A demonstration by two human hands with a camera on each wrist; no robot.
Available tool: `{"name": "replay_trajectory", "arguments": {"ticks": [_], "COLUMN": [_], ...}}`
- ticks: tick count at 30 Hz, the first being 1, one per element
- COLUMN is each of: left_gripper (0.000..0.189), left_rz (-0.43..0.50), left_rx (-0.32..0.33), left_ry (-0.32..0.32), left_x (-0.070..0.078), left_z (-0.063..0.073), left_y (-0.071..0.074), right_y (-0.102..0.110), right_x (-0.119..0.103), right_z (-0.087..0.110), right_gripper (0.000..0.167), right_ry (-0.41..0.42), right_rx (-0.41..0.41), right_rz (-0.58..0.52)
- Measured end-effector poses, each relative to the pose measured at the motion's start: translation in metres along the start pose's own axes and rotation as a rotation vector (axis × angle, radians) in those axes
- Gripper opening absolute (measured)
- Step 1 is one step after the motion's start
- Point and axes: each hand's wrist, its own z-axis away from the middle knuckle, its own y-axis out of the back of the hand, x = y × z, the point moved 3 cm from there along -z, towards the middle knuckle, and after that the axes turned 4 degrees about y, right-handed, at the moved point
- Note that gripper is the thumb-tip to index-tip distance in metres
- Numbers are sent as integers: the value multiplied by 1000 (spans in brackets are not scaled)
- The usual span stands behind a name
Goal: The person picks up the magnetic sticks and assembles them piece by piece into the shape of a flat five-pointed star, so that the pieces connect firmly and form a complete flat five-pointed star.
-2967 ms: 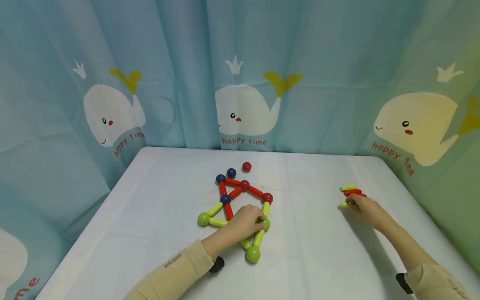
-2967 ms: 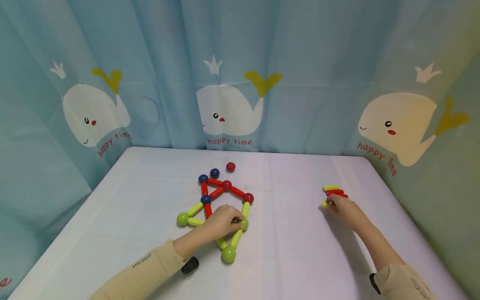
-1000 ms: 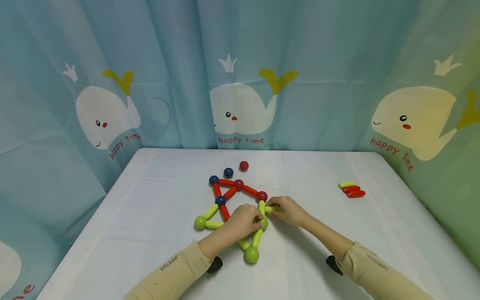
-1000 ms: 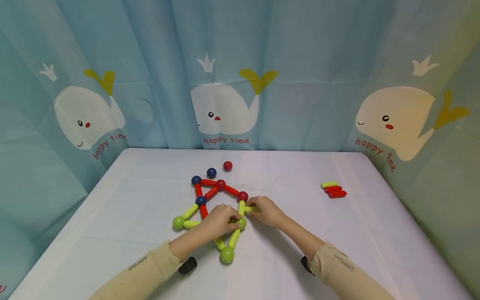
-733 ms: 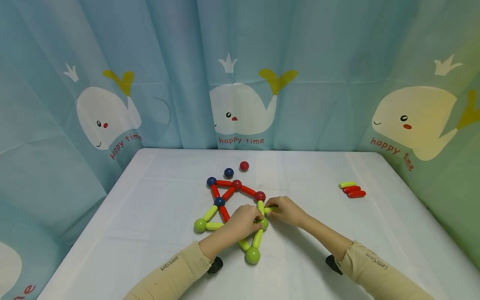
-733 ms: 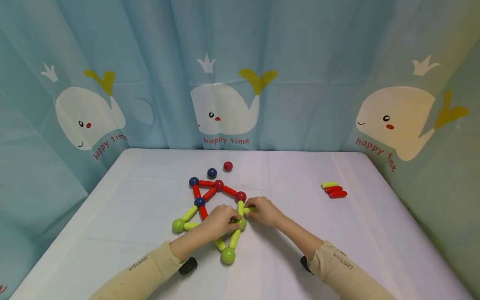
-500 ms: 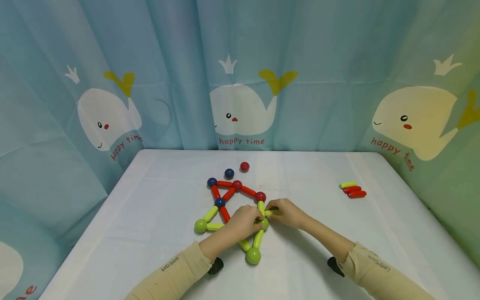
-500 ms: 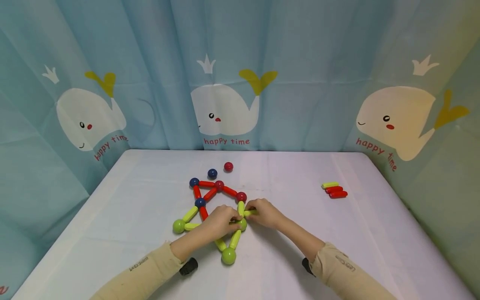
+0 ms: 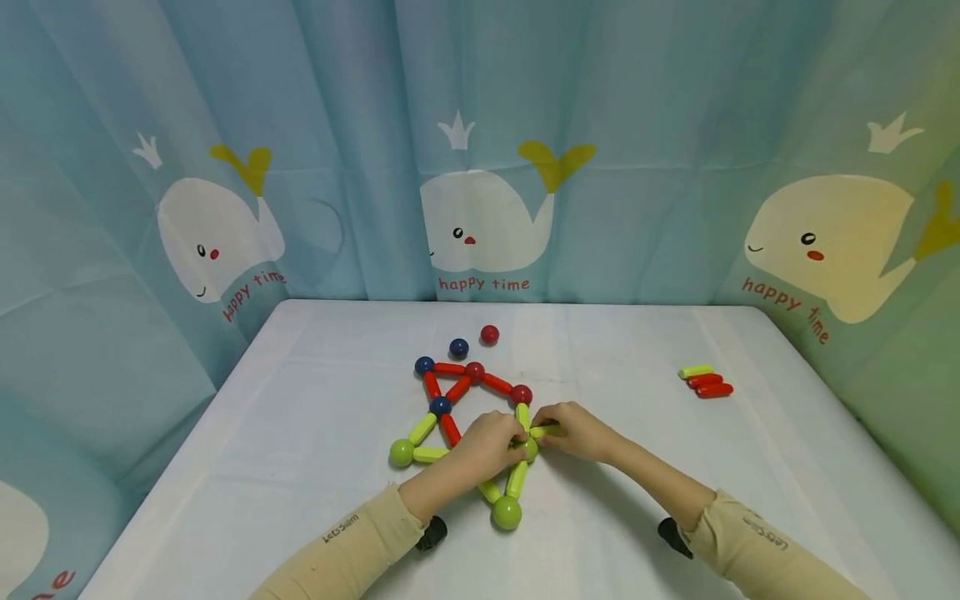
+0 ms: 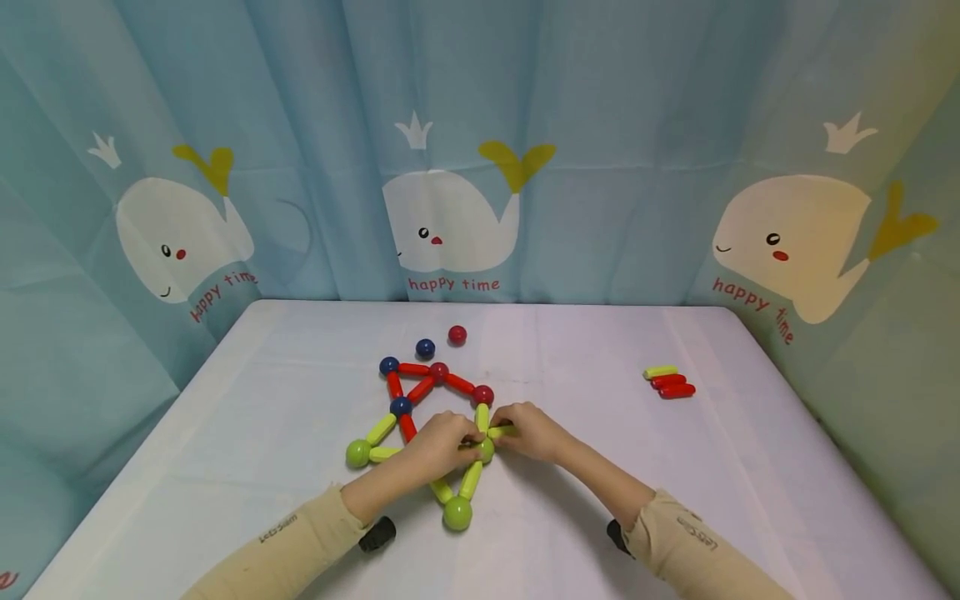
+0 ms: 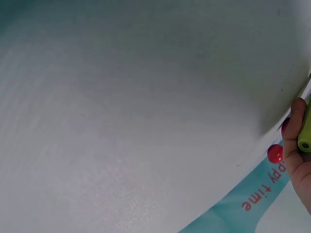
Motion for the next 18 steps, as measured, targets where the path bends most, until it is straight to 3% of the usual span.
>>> {"name": "replay_trajectory", "arguments": {"ticks": [12,18], "left_gripper": [20,16], "left_rz": [-6,-92], "left_rx": [8,-19], "left_ry": [-4,-4], "left_x": [1,5], "left_z": [0,1], "left_y": [2,0], "right_y": [5,21], "right_x": [2,14], "right_z": [5,10], "right_gripper": [14,27], "right_ry": [26,-3], "right_rx": [-99,-149], "right_rz": [-32,-78]}}
